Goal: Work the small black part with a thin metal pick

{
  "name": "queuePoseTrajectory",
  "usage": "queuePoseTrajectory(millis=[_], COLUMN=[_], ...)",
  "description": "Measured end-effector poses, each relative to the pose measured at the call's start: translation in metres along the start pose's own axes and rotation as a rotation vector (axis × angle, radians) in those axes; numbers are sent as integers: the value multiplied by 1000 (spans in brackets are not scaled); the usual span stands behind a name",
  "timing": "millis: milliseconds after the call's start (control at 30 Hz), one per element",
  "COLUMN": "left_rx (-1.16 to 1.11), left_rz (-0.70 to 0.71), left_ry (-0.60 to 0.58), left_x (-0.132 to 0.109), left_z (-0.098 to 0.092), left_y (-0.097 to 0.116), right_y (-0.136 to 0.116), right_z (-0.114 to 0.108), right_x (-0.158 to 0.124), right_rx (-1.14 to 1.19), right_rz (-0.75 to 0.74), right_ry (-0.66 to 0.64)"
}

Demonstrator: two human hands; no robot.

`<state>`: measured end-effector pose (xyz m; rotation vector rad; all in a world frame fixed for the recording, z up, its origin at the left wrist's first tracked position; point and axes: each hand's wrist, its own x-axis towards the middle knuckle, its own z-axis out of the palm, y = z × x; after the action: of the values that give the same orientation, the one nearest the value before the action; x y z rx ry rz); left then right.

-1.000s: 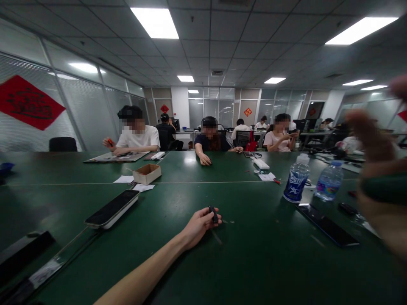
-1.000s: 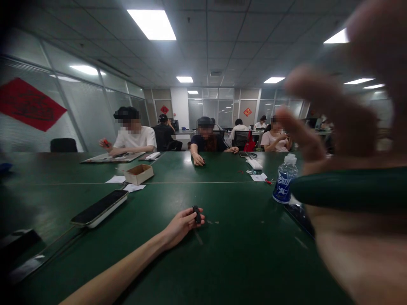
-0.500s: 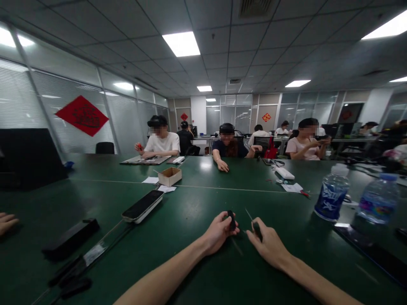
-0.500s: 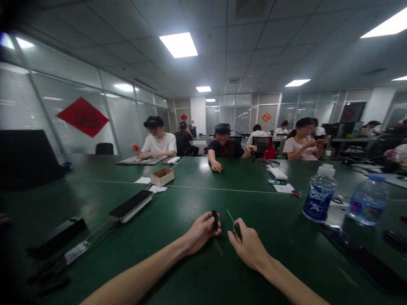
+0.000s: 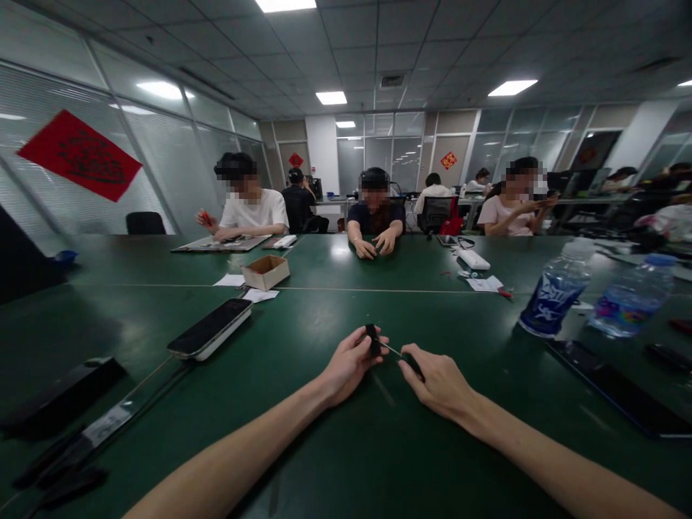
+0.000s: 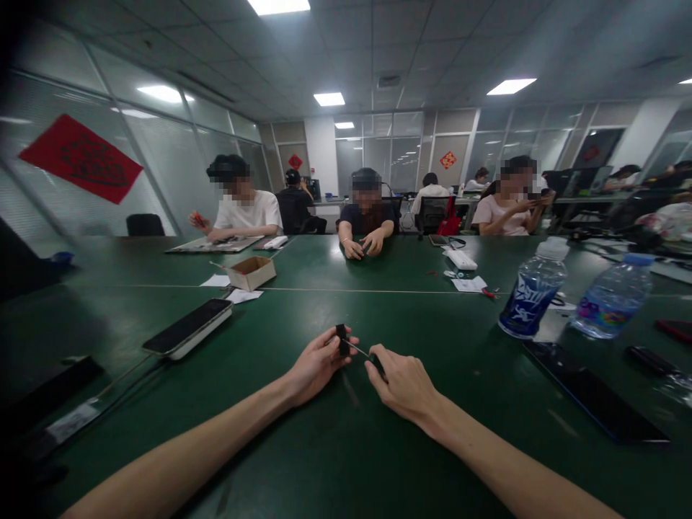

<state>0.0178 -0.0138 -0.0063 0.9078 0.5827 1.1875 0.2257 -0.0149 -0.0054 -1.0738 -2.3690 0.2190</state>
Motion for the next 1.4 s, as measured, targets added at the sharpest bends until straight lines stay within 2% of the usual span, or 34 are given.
queuePoseTrajectory(millis=[367, 867, 1400], left_rx=[46, 143, 157], left_rz=[82, 132, 137], left_ry=[65, 165, 160], left_x=[3, -1, -1], left_z=[-3, 6, 4], left_y=[-7, -7, -7], right_y=[2, -2, -5], right_z=[1, -3, -6], right_x=[-1, -4, -6], right_rx=[-47, -198, -195], right_rz=[30, 55, 43], right_ry=[2, 2, -19])
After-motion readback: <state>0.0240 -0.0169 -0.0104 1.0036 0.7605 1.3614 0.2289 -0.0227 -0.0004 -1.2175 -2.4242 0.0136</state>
